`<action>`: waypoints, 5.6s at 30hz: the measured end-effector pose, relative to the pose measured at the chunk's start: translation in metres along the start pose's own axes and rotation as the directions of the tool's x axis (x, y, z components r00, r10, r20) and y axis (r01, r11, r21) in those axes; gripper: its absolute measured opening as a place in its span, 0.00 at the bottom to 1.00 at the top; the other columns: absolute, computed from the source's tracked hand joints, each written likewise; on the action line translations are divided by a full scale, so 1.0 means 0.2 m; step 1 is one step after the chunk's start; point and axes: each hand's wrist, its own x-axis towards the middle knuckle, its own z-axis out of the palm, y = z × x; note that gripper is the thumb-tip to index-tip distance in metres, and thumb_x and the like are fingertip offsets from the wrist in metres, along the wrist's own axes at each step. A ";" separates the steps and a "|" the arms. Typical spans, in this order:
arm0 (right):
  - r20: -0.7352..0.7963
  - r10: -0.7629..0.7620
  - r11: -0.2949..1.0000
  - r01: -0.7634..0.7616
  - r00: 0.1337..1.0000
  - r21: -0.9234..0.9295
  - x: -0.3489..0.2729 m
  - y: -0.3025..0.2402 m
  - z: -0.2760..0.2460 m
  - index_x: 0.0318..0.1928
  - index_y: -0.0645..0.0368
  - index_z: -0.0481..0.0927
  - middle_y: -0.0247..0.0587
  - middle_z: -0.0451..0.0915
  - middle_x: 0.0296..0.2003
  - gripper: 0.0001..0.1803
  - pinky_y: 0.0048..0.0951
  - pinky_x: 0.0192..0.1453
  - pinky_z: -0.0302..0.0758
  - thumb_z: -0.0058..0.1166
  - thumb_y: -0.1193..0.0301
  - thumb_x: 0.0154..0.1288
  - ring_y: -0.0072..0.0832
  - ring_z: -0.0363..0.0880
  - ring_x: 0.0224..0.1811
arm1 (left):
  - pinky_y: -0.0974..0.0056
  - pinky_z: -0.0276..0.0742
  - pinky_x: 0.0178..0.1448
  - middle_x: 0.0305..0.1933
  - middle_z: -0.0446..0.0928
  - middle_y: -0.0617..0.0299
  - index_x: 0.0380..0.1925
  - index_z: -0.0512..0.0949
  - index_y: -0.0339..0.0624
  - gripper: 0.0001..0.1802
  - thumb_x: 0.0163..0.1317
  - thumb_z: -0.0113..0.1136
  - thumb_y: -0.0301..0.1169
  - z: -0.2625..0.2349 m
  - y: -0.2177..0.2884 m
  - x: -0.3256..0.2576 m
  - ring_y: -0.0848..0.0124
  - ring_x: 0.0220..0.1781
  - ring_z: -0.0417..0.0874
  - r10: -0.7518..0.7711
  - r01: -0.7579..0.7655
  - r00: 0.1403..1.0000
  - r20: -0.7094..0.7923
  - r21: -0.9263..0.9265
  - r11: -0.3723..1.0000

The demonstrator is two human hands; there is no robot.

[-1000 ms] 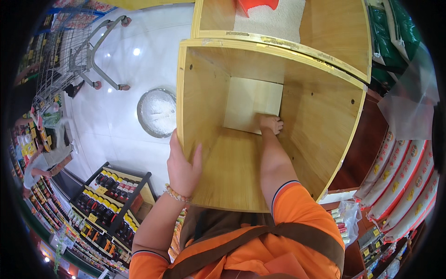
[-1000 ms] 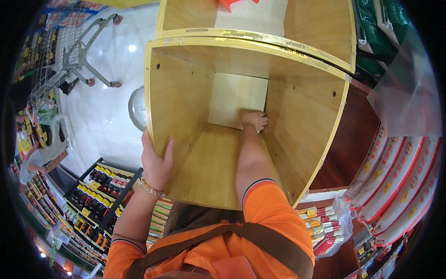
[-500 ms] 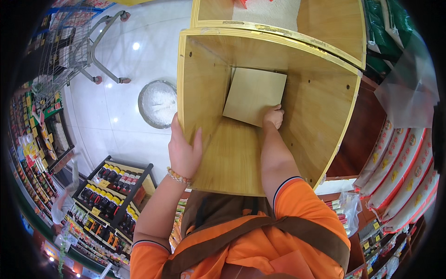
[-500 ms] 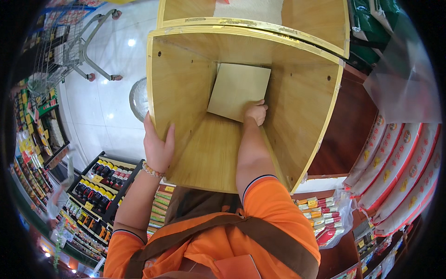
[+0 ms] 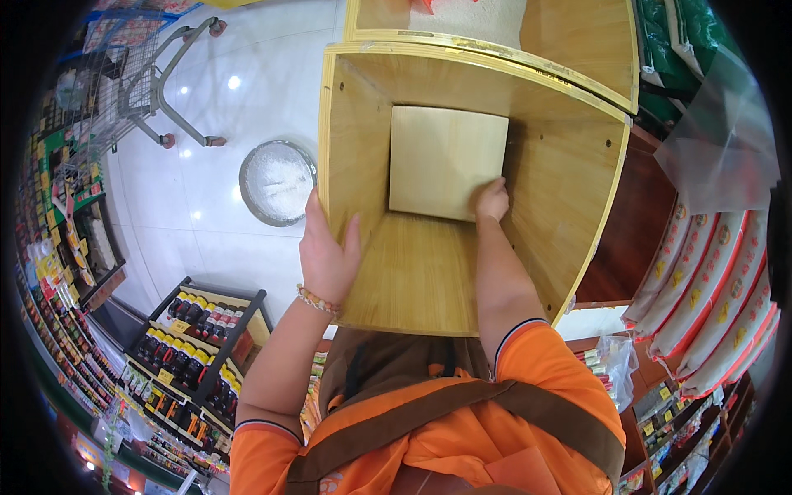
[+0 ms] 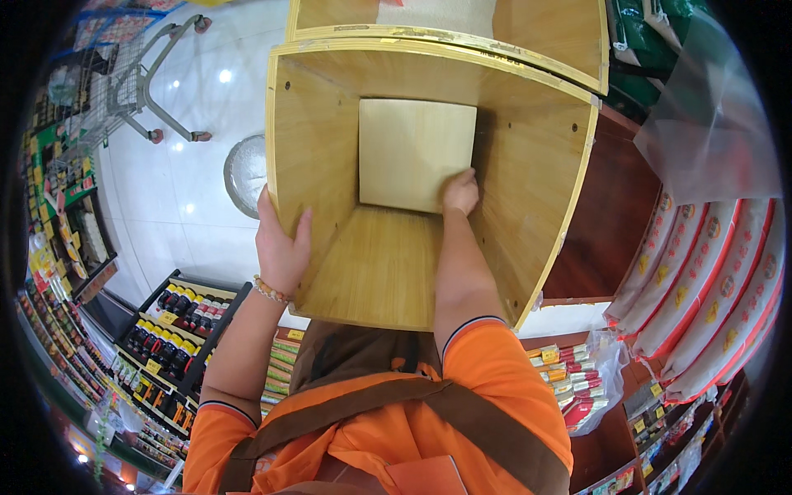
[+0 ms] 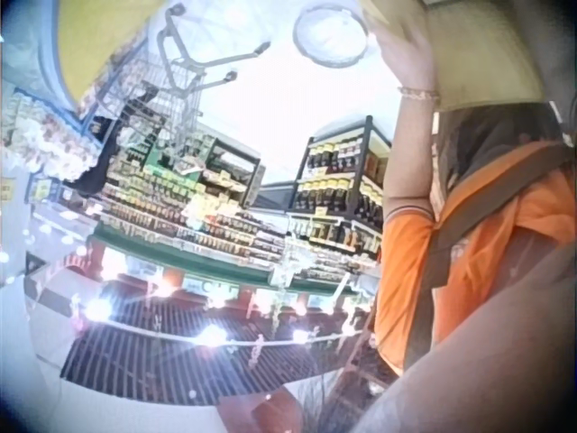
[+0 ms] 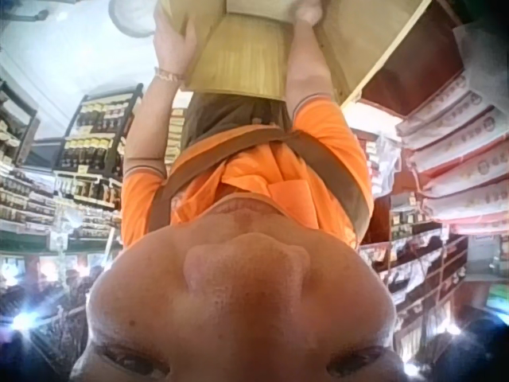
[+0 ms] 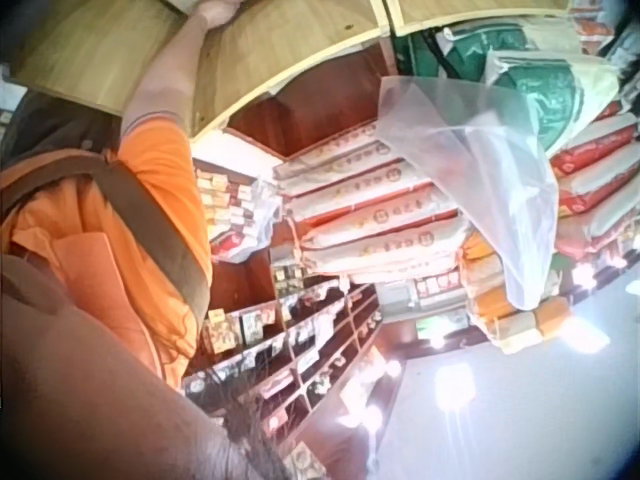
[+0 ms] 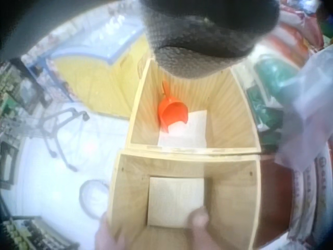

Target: The person assembles a wooden shelf by inserting flat panels into a frame and adjusting them. Then the person picks up a large bag of rice, ties it closed, and places it into the assembled shelf.

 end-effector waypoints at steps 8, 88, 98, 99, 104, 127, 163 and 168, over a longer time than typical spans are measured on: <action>0.209 -0.341 0.789 0.400 0.916 -0.466 -0.13 0.01 0.07 0.75 0.68 0.41 0.54 0.43 0.76 0.51 0.56 0.79 0.43 0.57 0.67 0.59 0.49 0.39 0.79 | 0.50 0.79 0.54 0.57 0.72 0.29 0.66 0.57 0.25 0.37 0.62 0.63 0.29 -0.01 0.00 0.00 0.38 0.55 0.78 -0.039 0.039 0.999 0.036 -0.001 0.999; 0.284 -0.788 0.145 0.614 0.546 -0.776 0.58 -0.42 0.21 0.52 0.61 0.79 0.54 0.79 0.54 0.29 0.59 0.65 0.62 0.34 0.50 0.75 0.51 0.73 0.59 | 0.53 0.81 0.49 0.53 0.76 0.36 0.66 0.59 0.30 0.38 0.58 0.66 0.23 -0.01 0.03 0.02 0.42 0.50 0.83 -0.046 0.045 0.999 0.024 0.029 0.999; 0.438 -0.706 0.244 0.773 0.556 -0.586 0.30 -0.19 0.22 0.71 0.62 0.59 0.48 0.59 0.70 0.30 0.63 0.74 0.49 0.39 0.66 0.71 0.47 0.52 0.75 | 0.52 0.80 0.49 0.54 0.75 0.36 0.66 0.59 0.31 0.38 0.58 0.66 0.24 -0.01 0.04 0.02 0.41 0.50 0.82 -0.063 0.061 0.997 0.036 0.061 0.996; 0.399 -0.677 0.351 0.748 0.618 -0.564 0.26 -0.16 0.24 0.71 0.62 0.59 0.49 0.58 0.70 0.30 0.63 0.74 0.49 0.38 0.66 0.71 0.47 0.51 0.75 | 0.52 0.80 0.49 0.54 0.75 0.36 0.66 0.58 0.31 0.38 0.58 0.66 0.24 -0.01 0.04 0.01 0.41 0.50 0.82 -0.052 0.050 0.998 0.029 0.079 0.996; 0.527 -0.439 0.451 0.686 0.728 -0.571 0.14 -0.11 0.33 0.77 0.55 0.41 0.50 0.36 0.78 0.42 0.68 0.76 0.39 0.45 0.57 0.72 0.50 0.34 0.80 | 0.51 0.80 0.51 0.55 0.75 0.36 0.66 0.58 0.31 0.38 0.58 0.66 0.25 -0.01 0.03 0.01 0.41 0.51 0.81 -0.073 0.072 0.997 0.029 0.053 0.996; 0.731 -0.307 0.260 0.793 0.609 -0.551 0.16 -0.22 0.50 0.78 0.42 0.38 0.51 0.29 0.78 0.67 0.72 0.66 0.64 0.76 0.57 0.47 0.63 0.29 0.78 | 0.52 0.79 0.51 0.53 0.75 0.36 0.67 0.58 0.31 0.38 0.60 0.65 0.25 -0.01 0.02 0.00 0.40 0.51 0.81 -0.057 0.055 0.997 0.044 0.043 0.998; 0.112 -0.893 0.335 0.810 0.436 -0.481 -0.69 0.30 -1.25 0.56 0.60 0.76 0.41 0.72 0.63 0.24 0.75 0.71 0.47 0.55 0.71 0.56 0.40 0.49 0.78 | 0.42 0.77 0.50 0.47 0.79 0.35 0.66 0.56 0.41 0.30 0.67 0.52 0.32 0.03 -0.04 0.04 0.37 0.46 0.81 -0.184 0.176 0.979 0.092 0.091 0.980; 0.156 -0.882 0.274 0.753 0.445 -0.598 -0.70 0.32 -1.23 0.57 0.59 0.76 0.40 0.69 0.66 0.25 0.75 0.72 0.45 0.57 0.67 0.58 0.38 0.46 0.79 | 0.45 0.66 0.68 0.69 0.65 0.39 0.73 0.49 0.44 0.39 0.68 0.51 0.44 -0.07 0.04 0.01 0.44 0.66 0.71 -0.236 0.225 0.956 0.175 0.076 0.971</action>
